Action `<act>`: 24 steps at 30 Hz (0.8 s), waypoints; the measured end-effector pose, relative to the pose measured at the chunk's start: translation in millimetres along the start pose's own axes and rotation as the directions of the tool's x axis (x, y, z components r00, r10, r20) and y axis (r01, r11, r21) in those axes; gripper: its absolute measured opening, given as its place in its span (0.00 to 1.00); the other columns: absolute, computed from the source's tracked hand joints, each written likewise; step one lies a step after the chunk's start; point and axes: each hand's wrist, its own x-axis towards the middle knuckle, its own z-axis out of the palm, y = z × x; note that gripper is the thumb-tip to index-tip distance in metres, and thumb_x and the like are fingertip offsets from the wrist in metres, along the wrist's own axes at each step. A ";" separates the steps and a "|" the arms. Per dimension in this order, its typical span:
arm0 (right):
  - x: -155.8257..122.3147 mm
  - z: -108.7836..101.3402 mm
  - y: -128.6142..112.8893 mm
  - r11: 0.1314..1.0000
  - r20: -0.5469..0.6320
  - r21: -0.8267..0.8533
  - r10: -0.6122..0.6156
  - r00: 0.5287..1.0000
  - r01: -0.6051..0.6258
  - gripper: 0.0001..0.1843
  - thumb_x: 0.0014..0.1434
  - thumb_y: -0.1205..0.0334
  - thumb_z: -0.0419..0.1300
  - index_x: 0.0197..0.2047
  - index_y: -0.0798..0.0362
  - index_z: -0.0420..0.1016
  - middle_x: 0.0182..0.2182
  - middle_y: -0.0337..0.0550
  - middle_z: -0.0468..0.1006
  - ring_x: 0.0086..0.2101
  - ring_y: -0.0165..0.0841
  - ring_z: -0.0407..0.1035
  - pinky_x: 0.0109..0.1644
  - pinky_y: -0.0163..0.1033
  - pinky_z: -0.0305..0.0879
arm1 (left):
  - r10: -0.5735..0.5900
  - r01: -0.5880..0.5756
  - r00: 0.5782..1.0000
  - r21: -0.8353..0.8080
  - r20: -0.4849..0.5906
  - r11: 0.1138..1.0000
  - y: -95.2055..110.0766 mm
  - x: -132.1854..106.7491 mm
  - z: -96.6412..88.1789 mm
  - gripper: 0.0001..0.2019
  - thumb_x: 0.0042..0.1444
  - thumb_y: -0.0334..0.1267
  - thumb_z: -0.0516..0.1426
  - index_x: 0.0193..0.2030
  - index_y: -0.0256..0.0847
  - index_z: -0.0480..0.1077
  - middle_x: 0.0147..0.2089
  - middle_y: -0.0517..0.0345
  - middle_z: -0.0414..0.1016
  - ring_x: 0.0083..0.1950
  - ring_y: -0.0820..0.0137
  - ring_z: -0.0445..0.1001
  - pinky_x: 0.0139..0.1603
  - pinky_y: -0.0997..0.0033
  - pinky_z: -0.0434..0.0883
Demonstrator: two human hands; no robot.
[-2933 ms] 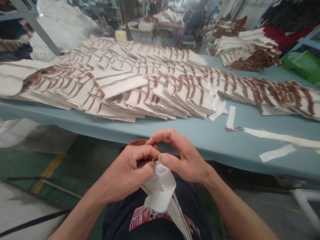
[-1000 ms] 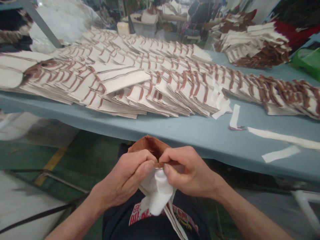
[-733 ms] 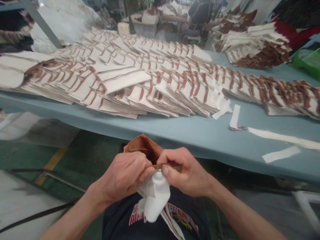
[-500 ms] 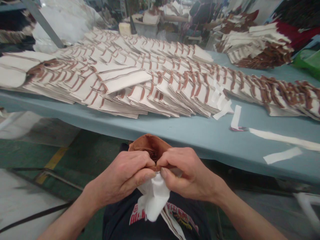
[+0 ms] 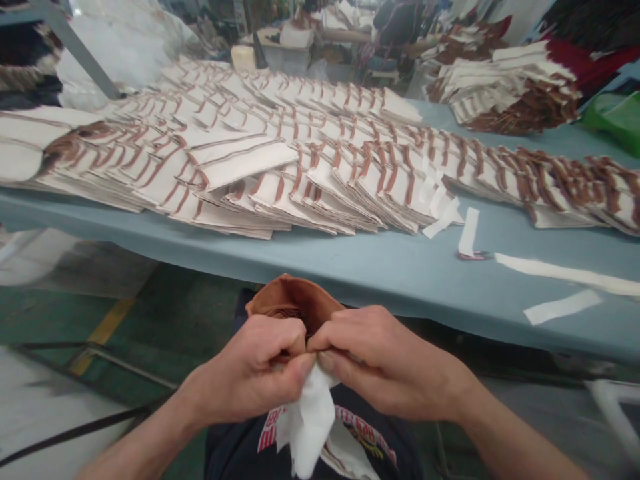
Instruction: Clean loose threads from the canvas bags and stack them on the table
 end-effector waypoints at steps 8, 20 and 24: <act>2.3 -1.4 19.1 0.940 -0.032 0.334 0.086 0.996 -0.070 0.12 0.71 0.61 0.57 0.38 0.56 0.77 0.29 0.37 0.74 0.28 0.27 0.64 0.35 0.32 0.61 | -0.202 0.240 0.968 -0.326 0.147 0.914 -1.8 -1.7 -10.3 0.25 0.72 0.57 0.50 0.32 0.38 0.68 0.30 0.62 0.66 0.31 0.74 0.64 0.31 0.76 0.62; 9.1 16.5 16.2 0.752 -0.006 0.626 0.271 0.963 -0.207 0.19 0.63 0.53 0.65 0.27 0.54 0.67 0.21 0.29 0.60 0.21 0.22 0.50 0.22 0.28 0.47 | -0.124 0.122 0.988 0.021 0.097 0.992 10.2 1.3 -16.8 0.10 0.67 0.29 0.55 0.33 0.41 0.65 0.29 0.69 0.66 0.30 0.78 0.64 0.34 0.78 0.59; 10.8 29.1 14.9 0.689 -0.067 0.713 0.251 0.966 -0.130 0.17 0.61 0.55 0.65 0.27 0.53 0.64 0.20 0.29 0.58 0.20 0.22 0.48 0.21 0.29 0.45 | -0.162 0.176 0.981 -0.141 0.102 0.974 10.2 1.6 -16.6 0.11 0.67 0.31 0.55 0.31 0.40 0.64 0.28 0.68 0.64 0.29 0.77 0.62 0.32 0.78 0.59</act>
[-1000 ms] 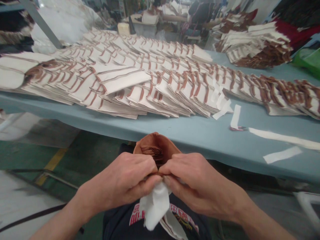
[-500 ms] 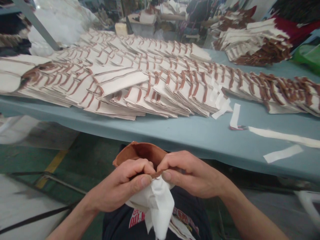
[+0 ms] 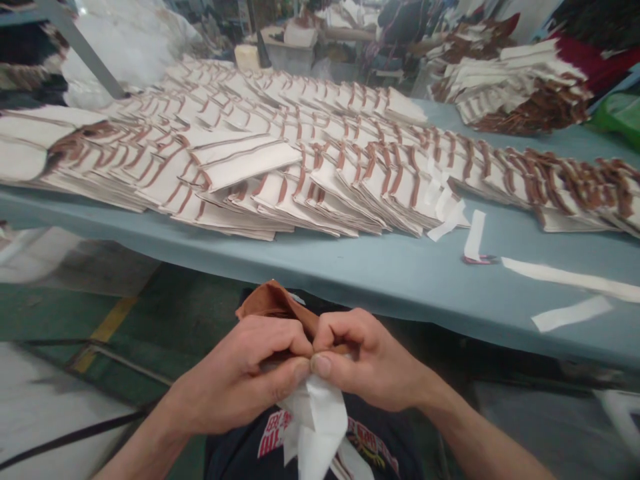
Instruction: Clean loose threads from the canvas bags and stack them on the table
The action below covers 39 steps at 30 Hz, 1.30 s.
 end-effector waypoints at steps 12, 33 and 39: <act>8.7 28.4 11.9 0.967 -0.318 0.004 -0.242 0.917 0.256 0.21 0.63 0.48 0.63 0.27 0.50 0.62 0.19 0.29 0.56 0.20 0.25 0.47 0.23 0.33 0.46 | -0.179 0.130 0.984 -0.695 0.003 0.707 -25.5 11.1 11.1 0.27 0.55 0.58 0.66 0.25 0.38 0.62 0.23 0.67 0.58 0.23 0.78 0.53 0.23 0.78 0.52; 8.0 -17.5 -32.8 0.655 0.200 -0.637 -0.368 0.908 0.406 0.11 0.71 0.65 0.55 0.35 0.52 0.72 0.27 0.39 0.77 0.28 0.30 0.67 0.36 0.36 0.61 | -0.009 0.009 1.000 -0.026 0.029 1.000 2.3 21.6 -18.6 0.26 0.67 0.54 0.57 0.24 0.37 0.67 0.22 0.67 0.60 0.24 0.77 0.58 0.26 0.75 0.55; -13.0 -13.3 -54.1 0.672 0.248 -0.677 -0.173 0.953 0.299 0.08 0.71 0.71 0.55 0.42 0.52 0.74 0.35 0.41 0.80 0.36 0.31 0.72 0.44 0.36 0.65 | 0.111 -0.131 0.990 0.305 0.084 0.943 20.9 9.1 -11.4 0.19 0.70 0.40 0.56 0.26 0.39 0.64 0.23 0.68 0.66 0.24 0.78 0.65 0.27 0.74 0.57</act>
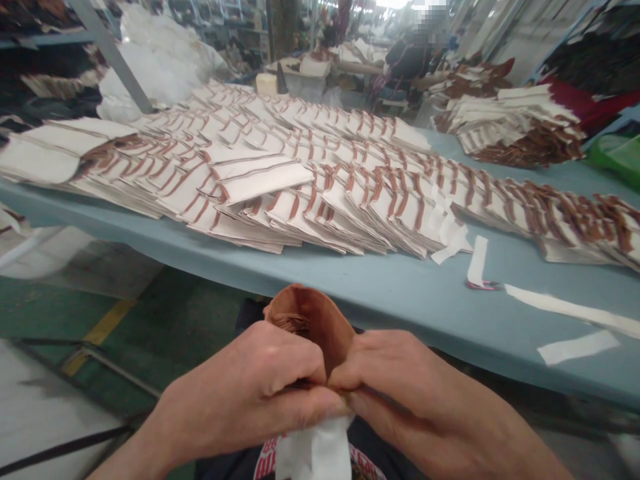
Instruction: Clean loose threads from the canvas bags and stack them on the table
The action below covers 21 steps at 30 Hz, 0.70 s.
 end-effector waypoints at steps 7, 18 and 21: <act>-3.5 1.4 -7.8 0.999 0.012 -0.004 0.039 0.999 -0.039 0.08 0.64 0.72 0.56 0.37 0.52 0.74 0.30 0.39 0.78 0.34 0.32 0.71 0.43 0.37 0.64 | 0.134 -0.109 0.990 0.380 -0.039 0.919 19.5 -4.4 16.3 0.18 0.69 0.30 0.48 0.26 0.42 0.63 0.22 0.63 0.69 0.21 0.73 0.66 0.23 0.66 0.57; -8.7 12.4 47.6 0.986 -0.154 0.149 0.097 0.983 -0.074 0.09 0.67 0.57 0.57 0.38 0.51 0.73 0.36 0.46 0.79 0.41 0.39 0.71 0.49 0.44 0.67 | 0.209 -0.137 0.957 0.321 -0.200 0.937 9.4 -16.6 40.7 0.16 0.57 0.21 0.48 0.22 0.44 0.59 0.19 0.64 0.64 0.19 0.73 0.59 0.21 0.66 0.56; -10.4 20.5 52.0 0.967 -0.226 0.242 0.137 0.965 -0.080 0.16 0.72 0.48 0.55 0.43 0.50 0.74 0.42 0.48 0.80 0.47 0.40 0.72 0.54 0.44 0.68 | 0.244 -0.165 0.934 0.290 -0.261 0.943 7.8 -11.2 44.9 0.18 0.61 0.22 0.49 0.22 0.43 0.61 0.19 0.64 0.65 0.20 0.74 0.58 0.21 0.66 0.56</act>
